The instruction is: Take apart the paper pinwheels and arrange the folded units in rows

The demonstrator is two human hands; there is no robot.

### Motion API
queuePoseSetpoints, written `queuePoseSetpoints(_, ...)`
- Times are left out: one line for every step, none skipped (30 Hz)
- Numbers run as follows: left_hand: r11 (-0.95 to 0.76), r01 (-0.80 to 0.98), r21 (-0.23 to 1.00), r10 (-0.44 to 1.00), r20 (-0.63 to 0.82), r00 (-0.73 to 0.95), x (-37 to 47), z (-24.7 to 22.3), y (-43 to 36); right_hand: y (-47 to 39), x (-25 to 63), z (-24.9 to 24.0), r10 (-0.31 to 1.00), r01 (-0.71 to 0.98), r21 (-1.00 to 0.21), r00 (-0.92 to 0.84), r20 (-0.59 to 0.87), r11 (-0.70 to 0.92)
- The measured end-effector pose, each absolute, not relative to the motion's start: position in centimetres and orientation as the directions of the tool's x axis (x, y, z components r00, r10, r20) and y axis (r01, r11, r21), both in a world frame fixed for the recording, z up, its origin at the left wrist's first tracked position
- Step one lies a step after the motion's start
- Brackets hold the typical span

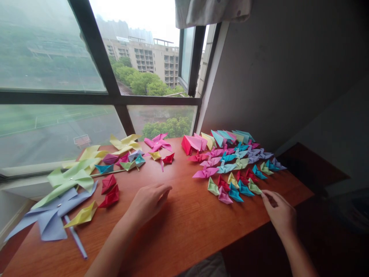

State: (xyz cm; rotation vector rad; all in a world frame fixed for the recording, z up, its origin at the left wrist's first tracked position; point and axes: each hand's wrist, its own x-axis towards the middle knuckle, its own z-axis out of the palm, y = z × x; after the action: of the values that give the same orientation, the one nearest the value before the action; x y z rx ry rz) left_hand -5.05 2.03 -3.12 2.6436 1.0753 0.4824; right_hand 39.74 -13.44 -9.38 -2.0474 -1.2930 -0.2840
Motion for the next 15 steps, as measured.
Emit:
queuePoseSetpoints(-0.698, 0.626, 0.348, 0.709, 0.210, 0.673, -5.1, -3.1, 2.0, -13.4, 39.6, -9.4, 0.706, 0.861, -0.437, 0.479, 0.522, -0.260)
queuePoseSetpoints(-0.698, 0.624, 0.351, 0.708, 0.211, 0.674, -5.1, -3.1, 2.0, -13.4, 39.5, -9.5, 0.703, 0.863, -0.437, 0.475, 0.530, -0.254)
queuePoseSetpoints(-0.699, 0.622, 0.353, 0.708, 0.213, 0.673, -5.1, -3.1, 2.0, -13.3, 39.4, -9.5, 0.700, 0.866, -0.433, 0.470, 0.538, -0.248)
queuePoseSetpoints(-0.698, 0.622, 0.354, 0.708, 0.213, 0.673, -5.1, -3.2, 2.1, -13.3, 39.3, -9.6, 0.698, 0.870, -0.427, 0.464, 0.546, -0.245)
queuePoseSetpoints(-0.696, 0.624, 0.355, 0.710, 0.212, 0.672, -5.1, -3.2, 2.1, -13.3, 39.2, -9.6, 0.695, 0.874, -0.421, 0.460, 0.552, -0.244)
queuePoseSetpoints(-0.695, 0.626, 0.354, 0.711, 0.210, 0.671, -5.1, -3.2, 2.1, -13.4, 39.1, -9.6, 0.693, 0.876, -0.417, 0.458, 0.557, -0.243)
queuePoseSetpoints(-0.693, 0.628, 0.353, 0.713, 0.208, 0.670, -5.0, -3.2, 2.1, -13.4, 39.0, -9.6, 0.691, 0.877, -0.415, 0.457, 0.560, -0.243)
queuePoseSetpoints(-0.693, 0.630, 0.350, 0.713, 0.208, 0.669, -5.0, -3.2, 2.1, -13.4, 38.9, -9.7, 0.690, 0.877, -0.415, 0.456, 0.562, -0.243)
queuePoseSetpoints(-0.694, 0.630, 0.348, 0.713, 0.208, 0.670, -5.0, -3.2, 2.1, -13.4, 38.9, -9.7, 0.690, 0.876, -0.416, 0.457, 0.561, -0.242)
queuePoseSetpoints(-0.695, 0.630, 0.346, 0.712, 0.211, 0.670, -5.0, -3.2, 2.1, -13.4, 38.8, -9.7, 0.690, 0.876, -0.418, 0.458, 0.560, -0.242)
queuePoseSetpoints(-0.697, 0.628, 0.346, 0.710, 0.214, 0.671, -5.0, -3.2, 2.1, -13.4, 38.7, -9.7, 0.691, 0.875, -0.419, 0.459, 0.558, -0.243)
queuePoseSetpoints(-0.699, 0.625, 0.347, 0.708, 0.218, 0.671, -5.0, -3.1, 2.1, -13.4, 38.7, -9.7, 0.692, 0.874, -0.419, 0.461, 0.556, -0.246)
queuePoseSetpoints(-0.701, 0.622, 0.348, 0.706, 0.222, 0.672, -5.0, -3.1, 2.0, -13.4, 38.6, -9.7, 0.692, 0.874, -0.418, 0.461, 0.555, -0.247)
queuePoseSetpoints(-0.703, 0.620, 0.349, 0.705, 0.225, 0.673, -5.0, -3.1, 2.0, -13.4, 38.5, -9.7, 0.691, 0.875, -0.418, 0.461, 0.557, -0.247)
queuePoseSetpoints(-0.704, 0.619, 0.349, 0.704, 0.228, 0.673, -5.1, -3.0, 2.0, -13.3, 38.4, -9.6, 0.688, 0.875, -0.418, 0.460, 0.561, -0.244)
